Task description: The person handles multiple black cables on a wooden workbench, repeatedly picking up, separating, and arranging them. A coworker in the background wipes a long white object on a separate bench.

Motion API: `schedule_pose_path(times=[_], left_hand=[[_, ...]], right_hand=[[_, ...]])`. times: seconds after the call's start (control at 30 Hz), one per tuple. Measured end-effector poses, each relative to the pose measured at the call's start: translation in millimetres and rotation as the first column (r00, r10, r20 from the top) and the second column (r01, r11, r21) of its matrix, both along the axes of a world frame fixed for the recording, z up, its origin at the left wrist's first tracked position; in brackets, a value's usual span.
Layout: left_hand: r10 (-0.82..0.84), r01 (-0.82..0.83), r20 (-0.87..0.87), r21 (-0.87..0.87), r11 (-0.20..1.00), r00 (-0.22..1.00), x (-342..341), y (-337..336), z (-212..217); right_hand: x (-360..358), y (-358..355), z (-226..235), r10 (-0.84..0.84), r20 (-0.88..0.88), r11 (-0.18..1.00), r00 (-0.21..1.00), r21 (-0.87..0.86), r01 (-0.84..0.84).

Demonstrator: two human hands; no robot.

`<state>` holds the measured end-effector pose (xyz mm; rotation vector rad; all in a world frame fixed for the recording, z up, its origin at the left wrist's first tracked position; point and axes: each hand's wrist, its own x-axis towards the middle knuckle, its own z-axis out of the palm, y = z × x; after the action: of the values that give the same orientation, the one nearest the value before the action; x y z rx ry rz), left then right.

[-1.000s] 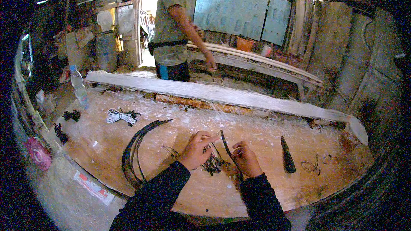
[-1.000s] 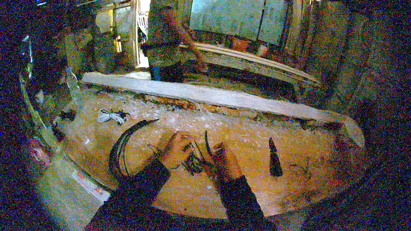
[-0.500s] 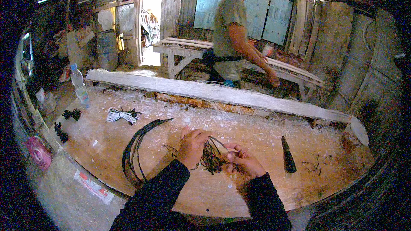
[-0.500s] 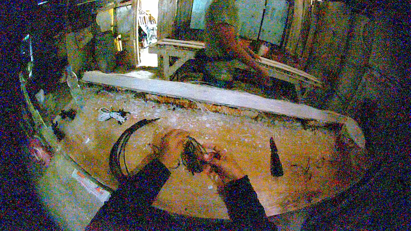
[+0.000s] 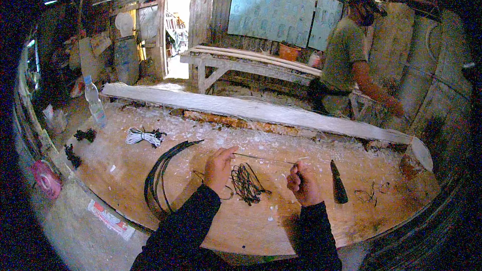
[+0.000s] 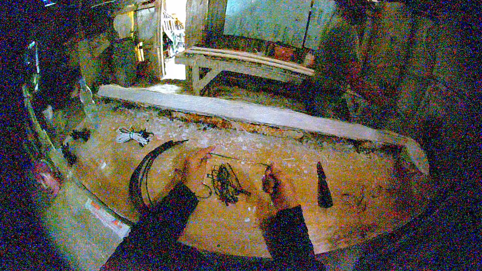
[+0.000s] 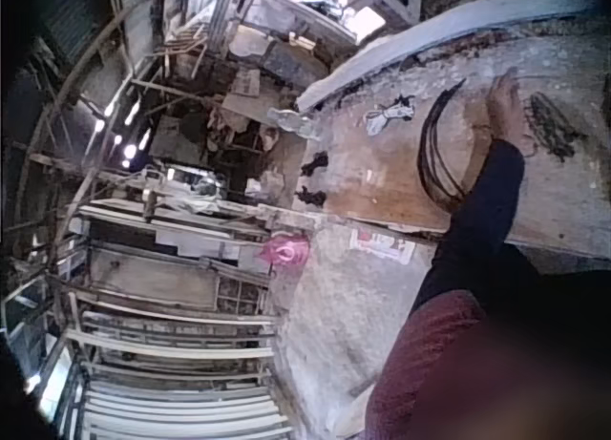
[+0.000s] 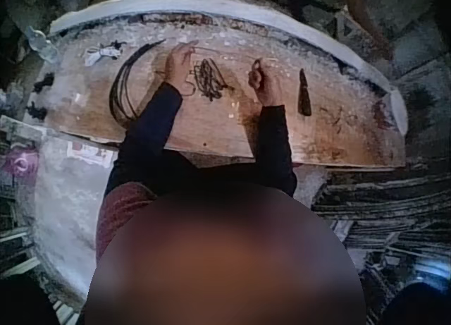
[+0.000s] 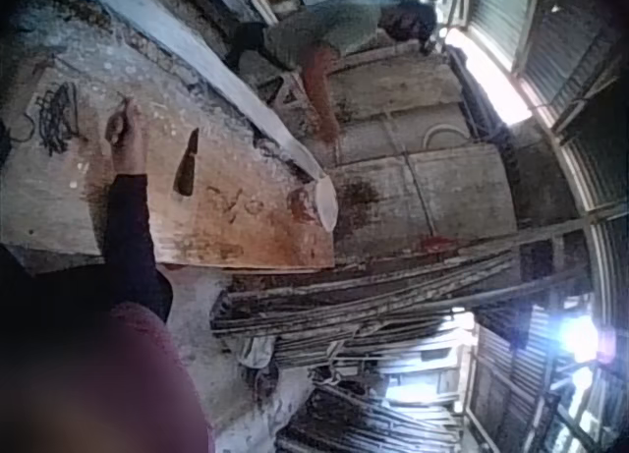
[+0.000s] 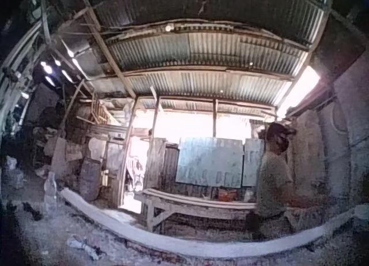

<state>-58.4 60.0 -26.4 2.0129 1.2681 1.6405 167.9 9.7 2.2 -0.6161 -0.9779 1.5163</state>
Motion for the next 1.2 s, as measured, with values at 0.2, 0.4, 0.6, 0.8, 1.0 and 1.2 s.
schedule_pose_path(times=[0.2, 0.4, 0.6, 0.8, 1.0, 1.2], left_hand=[[-0.028, 0.029, 0.017, -0.058, 0.998, 0.999, 3, -3, -1], [-0.051, 0.053, 0.032, -0.064, 0.997, 0.998, 3, -2, -5], [-0.017, 0.016, -0.004, -0.086, 0.996, 1.000, 3, -1, -6], [-0.009, 0.003, -0.038, -0.145, 0.989, 0.999, 2, 1, -10], [-0.056, 0.039, -0.073, -0.222, 0.974, 0.996, 2, 6, -16], [-0.330, 0.449, 0.324, -0.427, 0.785, 0.886, 18, -2, -25]], right_hand=[[11, 7, -4, -0.070, -0.309, 0.997, 0.949, -0.011, 0.071], [19, 4, 2, -0.118, -0.359, 0.988, 0.926, 0.055, 0.147], [16, 0, 10, -0.152, -0.324, 0.969, 0.934, 0.138, 0.205], [17, 2, 9, -0.162, -0.390, 0.949, 0.906, 0.191, 0.252], [18, 4, 3, -0.147, -0.411, 0.932, 0.900, 0.247, 0.266], [4, 4, -12, -0.234, 0.002, 0.966, 0.972, 0.115, 0.232]])
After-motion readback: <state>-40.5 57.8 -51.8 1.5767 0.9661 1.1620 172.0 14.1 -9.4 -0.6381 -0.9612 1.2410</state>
